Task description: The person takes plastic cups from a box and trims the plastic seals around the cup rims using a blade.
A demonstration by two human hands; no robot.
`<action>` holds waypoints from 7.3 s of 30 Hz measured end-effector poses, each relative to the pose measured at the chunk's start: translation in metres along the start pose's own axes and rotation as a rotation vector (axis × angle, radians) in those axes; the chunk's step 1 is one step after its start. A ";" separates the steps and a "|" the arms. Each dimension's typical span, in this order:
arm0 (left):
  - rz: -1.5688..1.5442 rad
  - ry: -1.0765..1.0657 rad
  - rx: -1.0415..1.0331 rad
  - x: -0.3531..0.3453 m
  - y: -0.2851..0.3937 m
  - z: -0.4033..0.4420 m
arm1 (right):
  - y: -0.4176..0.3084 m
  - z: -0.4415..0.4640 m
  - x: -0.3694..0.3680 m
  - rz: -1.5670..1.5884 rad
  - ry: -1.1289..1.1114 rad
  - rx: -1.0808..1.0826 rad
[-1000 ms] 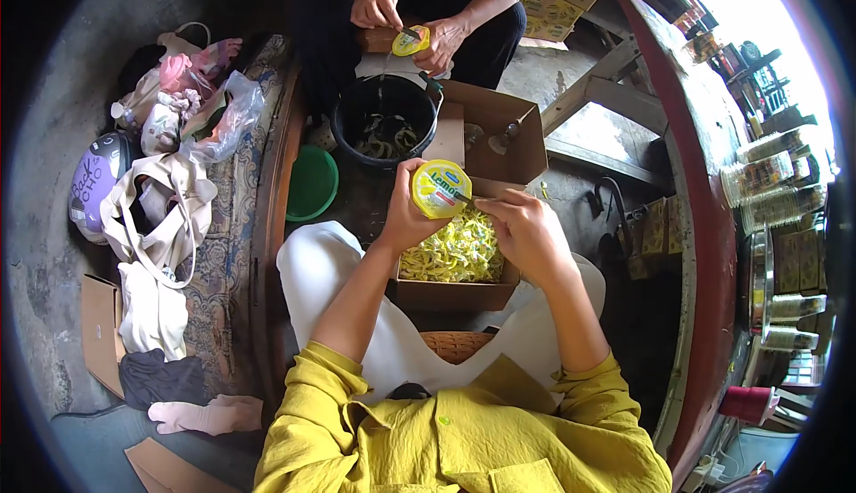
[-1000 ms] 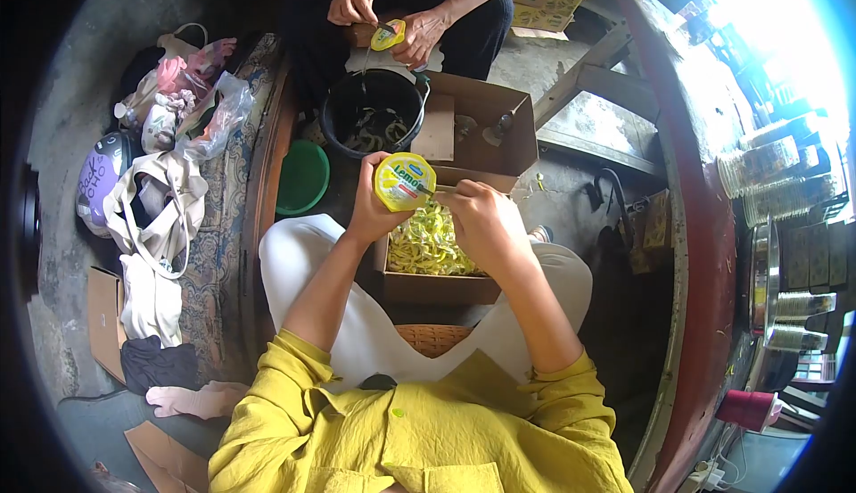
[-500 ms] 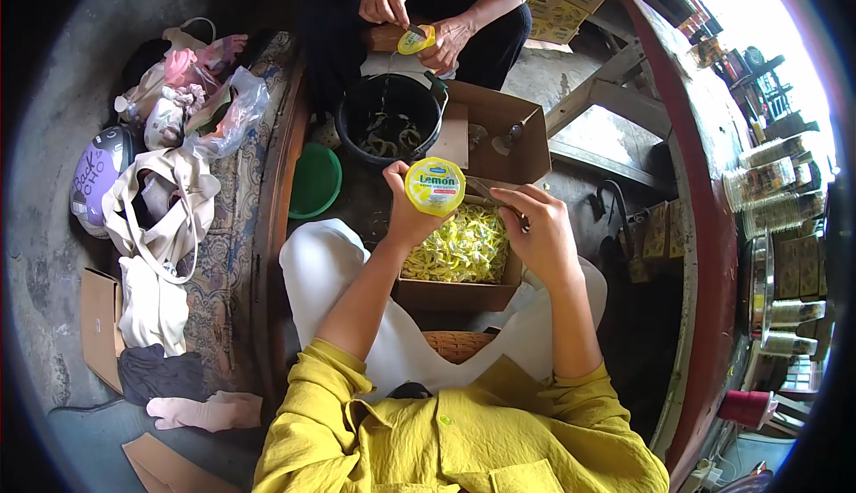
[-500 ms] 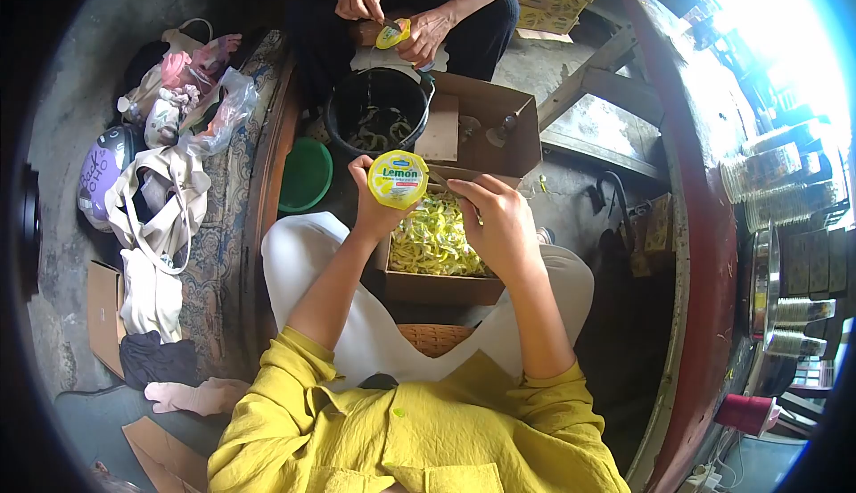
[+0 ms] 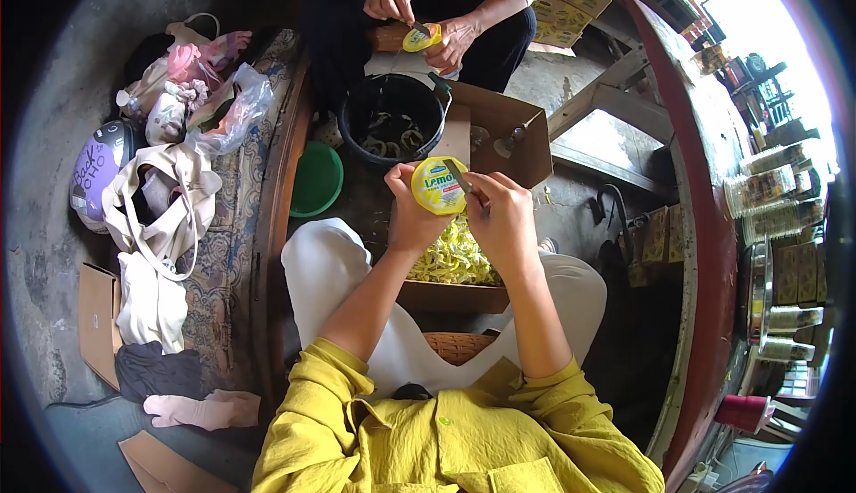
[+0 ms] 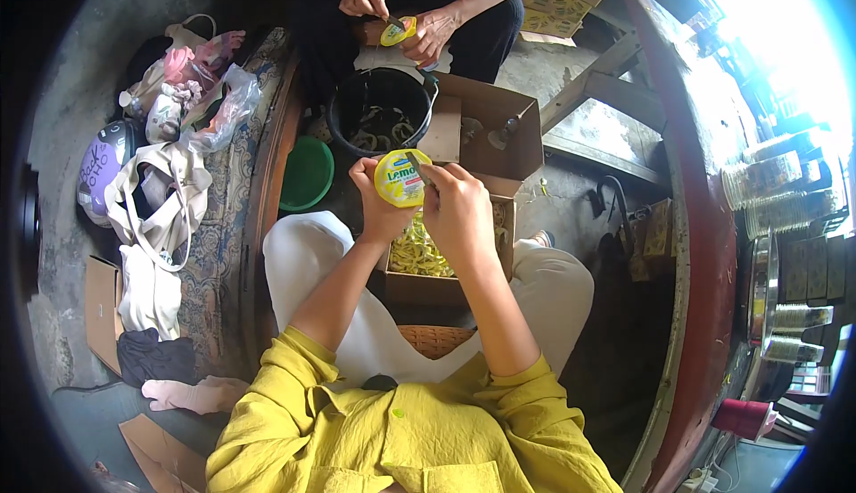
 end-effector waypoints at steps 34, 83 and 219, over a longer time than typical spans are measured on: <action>-0.095 0.040 0.070 -0.001 0.008 0.003 | -0.014 0.004 -0.008 -0.096 -0.066 0.041; 0.044 0.105 0.036 0.005 0.004 0.010 | -0.013 -0.003 0.010 -0.208 -0.275 0.034; 1.584 -0.659 0.778 0.031 -0.207 0.140 | 0.152 -0.107 -0.032 0.343 0.038 -0.378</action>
Point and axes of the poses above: each hand's wrist, its own z-axis towards the middle knuckle, its own x-axis out of the back of the hand, y = z × x, the point moved 1 cm from there along z, towards the middle knuckle, and after that the axes turned 8 degrees about y, right-handed, at the moved point
